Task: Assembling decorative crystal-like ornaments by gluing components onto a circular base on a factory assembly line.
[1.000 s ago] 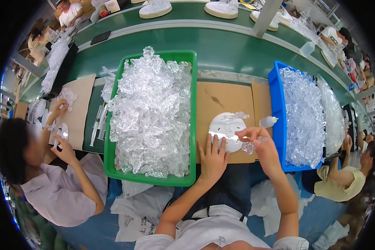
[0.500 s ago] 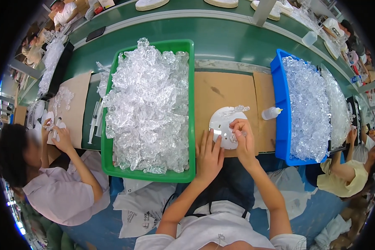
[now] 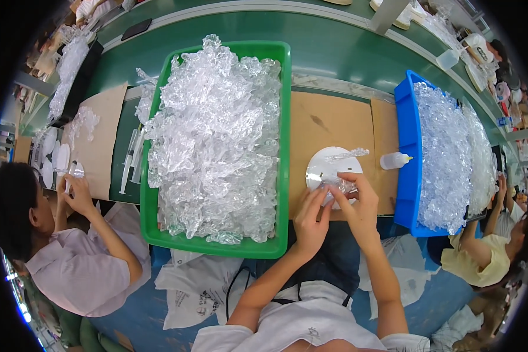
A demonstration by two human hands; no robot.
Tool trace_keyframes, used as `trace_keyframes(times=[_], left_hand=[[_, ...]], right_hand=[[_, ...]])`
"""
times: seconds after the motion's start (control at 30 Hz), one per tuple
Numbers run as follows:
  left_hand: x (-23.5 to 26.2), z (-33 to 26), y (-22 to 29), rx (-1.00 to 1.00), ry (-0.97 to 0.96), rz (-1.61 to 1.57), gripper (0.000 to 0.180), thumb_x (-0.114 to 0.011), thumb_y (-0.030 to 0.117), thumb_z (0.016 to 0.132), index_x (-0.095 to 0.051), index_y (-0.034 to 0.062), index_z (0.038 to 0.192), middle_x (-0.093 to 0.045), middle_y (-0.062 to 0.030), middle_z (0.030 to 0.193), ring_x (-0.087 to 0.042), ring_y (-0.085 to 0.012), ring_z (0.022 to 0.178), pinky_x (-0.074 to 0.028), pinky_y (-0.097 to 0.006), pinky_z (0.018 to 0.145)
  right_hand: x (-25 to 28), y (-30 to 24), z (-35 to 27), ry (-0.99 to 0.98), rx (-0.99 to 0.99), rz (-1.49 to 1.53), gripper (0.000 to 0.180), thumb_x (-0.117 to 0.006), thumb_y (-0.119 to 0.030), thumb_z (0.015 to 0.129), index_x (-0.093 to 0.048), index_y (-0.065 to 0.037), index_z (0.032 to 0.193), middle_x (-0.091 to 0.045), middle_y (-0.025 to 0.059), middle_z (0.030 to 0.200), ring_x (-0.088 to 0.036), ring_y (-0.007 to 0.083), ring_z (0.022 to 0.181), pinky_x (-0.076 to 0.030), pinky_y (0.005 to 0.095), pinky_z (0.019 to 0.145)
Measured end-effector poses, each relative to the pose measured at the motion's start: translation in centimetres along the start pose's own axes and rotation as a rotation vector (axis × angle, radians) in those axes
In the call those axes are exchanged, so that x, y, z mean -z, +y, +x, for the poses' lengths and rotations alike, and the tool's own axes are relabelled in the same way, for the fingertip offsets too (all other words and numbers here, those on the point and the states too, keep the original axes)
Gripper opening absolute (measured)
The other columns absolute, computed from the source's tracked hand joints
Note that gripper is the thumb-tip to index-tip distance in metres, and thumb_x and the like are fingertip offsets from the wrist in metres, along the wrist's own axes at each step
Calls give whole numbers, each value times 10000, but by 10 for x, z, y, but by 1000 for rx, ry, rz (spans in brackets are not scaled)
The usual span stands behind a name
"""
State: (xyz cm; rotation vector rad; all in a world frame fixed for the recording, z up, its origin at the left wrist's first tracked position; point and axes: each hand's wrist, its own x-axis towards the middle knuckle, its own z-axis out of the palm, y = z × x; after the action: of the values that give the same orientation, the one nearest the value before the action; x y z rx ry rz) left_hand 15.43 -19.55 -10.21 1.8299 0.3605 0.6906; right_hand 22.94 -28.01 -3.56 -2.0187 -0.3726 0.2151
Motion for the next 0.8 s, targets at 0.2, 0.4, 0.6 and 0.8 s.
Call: trace_keyframes(times=[0.2, 0.4, 0.6, 0.8], left_hand=[[19, 2, -5, -121, -187, 373, 351, -603, 74, 848, -578, 13, 1192, -483, -193, 1330, -409, -391, 1274, -298, -509, 1054], [22, -1, -13, -184, -291, 445, 364, -592, 112, 854, -566, 2, 1200, -434, -205, 1377, -360, -400, 1315, -257, -568, 1062], [19, -5, -14, -174, -311, 474, 428, -604, 89, 818, -544, 8, 1235, -404, -228, 1393, -336, -412, 1327, -247, -577, 1061], [18, -9, -13, -117, -291, 430, 462, -593, 113, 832, -527, 49, 1285, -337, -236, 1434, -260, -449, 1351, -219, -586, 1069]], right_hand=[[-13, 5, 22, 77, 43, -141, 254, -742, -80, 776, -582, 41, 932, -658, 113, 921, -639, 141, 769, -526, 265, 605], [-28, 1, 24, 151, 49, -344, 252, -752, -108, 770, -586, 35, 894, -655, 125, 834, -638, 149, 644, -520, 256, 593], [-42, 2, 16, 258, 31, -370, 248, -750, -120, 773, -598, 25, 905, -656, 116, 826, -645, 155, 636, -525, 263, 589], [-51, 8, 15, 299, 159, -341, 226, -718, -148, 789, -571, -11, 893, -617, 120, 829, -636, 244, 616, -516, 325, 551]])
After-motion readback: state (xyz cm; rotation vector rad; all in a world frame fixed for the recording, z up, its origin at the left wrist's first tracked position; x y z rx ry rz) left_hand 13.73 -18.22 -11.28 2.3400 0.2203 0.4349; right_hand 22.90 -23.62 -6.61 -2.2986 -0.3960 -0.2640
